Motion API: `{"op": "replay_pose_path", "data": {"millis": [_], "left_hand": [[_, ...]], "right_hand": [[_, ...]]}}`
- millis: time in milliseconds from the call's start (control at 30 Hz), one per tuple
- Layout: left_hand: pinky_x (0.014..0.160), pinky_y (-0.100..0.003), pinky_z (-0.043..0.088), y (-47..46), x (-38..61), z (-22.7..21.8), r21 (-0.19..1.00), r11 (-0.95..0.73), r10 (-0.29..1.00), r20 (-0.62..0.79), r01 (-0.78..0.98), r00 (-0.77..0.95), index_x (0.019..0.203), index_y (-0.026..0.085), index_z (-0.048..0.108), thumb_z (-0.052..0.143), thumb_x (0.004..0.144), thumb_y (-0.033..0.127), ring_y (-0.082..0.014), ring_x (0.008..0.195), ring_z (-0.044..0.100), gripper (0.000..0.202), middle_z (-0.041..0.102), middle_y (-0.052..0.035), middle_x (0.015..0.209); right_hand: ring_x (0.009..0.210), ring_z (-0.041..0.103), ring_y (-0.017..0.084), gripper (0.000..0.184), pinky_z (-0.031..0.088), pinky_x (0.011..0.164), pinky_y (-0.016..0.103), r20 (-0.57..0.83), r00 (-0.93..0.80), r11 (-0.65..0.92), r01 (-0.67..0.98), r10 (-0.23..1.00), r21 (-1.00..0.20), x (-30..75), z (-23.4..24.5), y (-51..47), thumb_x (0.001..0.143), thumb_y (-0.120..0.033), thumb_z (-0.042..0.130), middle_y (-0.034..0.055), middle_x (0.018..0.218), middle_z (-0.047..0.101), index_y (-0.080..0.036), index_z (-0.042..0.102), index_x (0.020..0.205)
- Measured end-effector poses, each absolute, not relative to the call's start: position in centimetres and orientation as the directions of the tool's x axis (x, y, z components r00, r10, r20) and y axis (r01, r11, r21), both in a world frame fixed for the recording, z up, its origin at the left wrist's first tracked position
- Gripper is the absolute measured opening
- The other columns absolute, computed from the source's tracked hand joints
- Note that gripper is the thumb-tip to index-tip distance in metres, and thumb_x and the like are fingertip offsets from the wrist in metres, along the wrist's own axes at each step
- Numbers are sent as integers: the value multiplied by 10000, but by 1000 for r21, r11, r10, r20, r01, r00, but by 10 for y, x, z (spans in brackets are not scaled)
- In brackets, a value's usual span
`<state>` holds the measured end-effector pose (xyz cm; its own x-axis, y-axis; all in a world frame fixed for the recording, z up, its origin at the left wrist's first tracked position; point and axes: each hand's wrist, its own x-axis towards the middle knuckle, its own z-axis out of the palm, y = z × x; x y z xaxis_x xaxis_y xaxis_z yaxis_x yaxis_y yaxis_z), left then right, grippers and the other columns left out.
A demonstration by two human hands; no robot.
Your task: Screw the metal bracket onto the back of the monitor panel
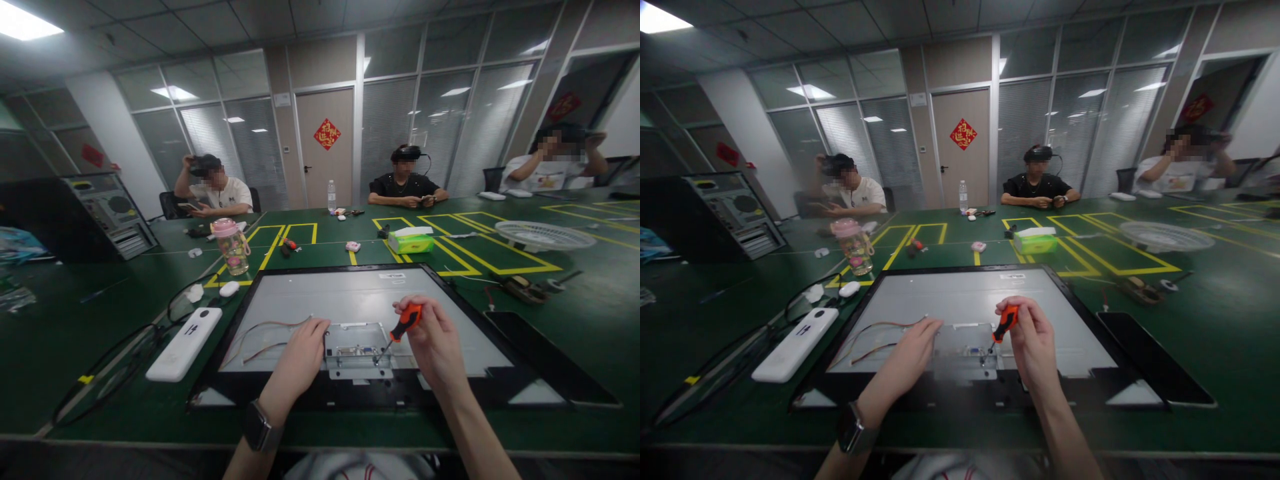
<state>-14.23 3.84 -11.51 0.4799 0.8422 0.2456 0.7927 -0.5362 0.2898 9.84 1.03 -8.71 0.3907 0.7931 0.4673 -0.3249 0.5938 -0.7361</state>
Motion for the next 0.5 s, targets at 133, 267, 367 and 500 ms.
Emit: {"op": "replay_pose_path", "data": {"millis": [133, 267, 367, 500], "left_hand": [[1116, -404, 428, 38, -142, -113, 280, -540, 840, 246, 794, 484, 1357, 167, 530, 349, 926, 52, -230, 1263, 560, 481, 591, -115, 1361], [1113, -412, 429, 37, -142, -111, 281, -540, 840, 242, 793, 486, 1359, 167, 525, 343, 932, 49, -231, 1261, 561, 479, 592, -115, 1359], [1122, -413, 419, 36, -141, -110, 285, -536, 843, 225, 795, 488, 1366, 129, 522, 339, 940, 54, -240, 1265, 552, 470, 586, -134, 1362], [1126, -410, 416, 37, -141, -109, 287, -537, 843, 228, 794, 488, 1366, 135, 523, 332, 936, 51, -235, 1259, 554, 478, 589, -126, 1360]], "right_hand": [[893, 616, 200, 182, 502, 835, 360, 506, 408, 633, -288, 760, -718, 98, -88, 11, 800, -446, 774, 31, 910, 636, -268, 740, 785], [817, 635, 195, 163, 517, 783, 362, 491, 401, 619, -317, 774, -718, 98, -90, 11, 787, -424, 791, 26, 858, 665, -280, 763, 858], [803, 645, 192, 191, 516, 762, 350, 455, 392, 588, -357, 800, -726, 98, -91, 11, 862, -445, 710, 39, 869, 699, -279, 766, 939], [921, 626, 196, 139, 509, 844, 342, 505, 404, 631, -295, 763, -718, 100, -93, 11, 834, -409, 750, 34, 948, 677, -275, 768, 865]]}}
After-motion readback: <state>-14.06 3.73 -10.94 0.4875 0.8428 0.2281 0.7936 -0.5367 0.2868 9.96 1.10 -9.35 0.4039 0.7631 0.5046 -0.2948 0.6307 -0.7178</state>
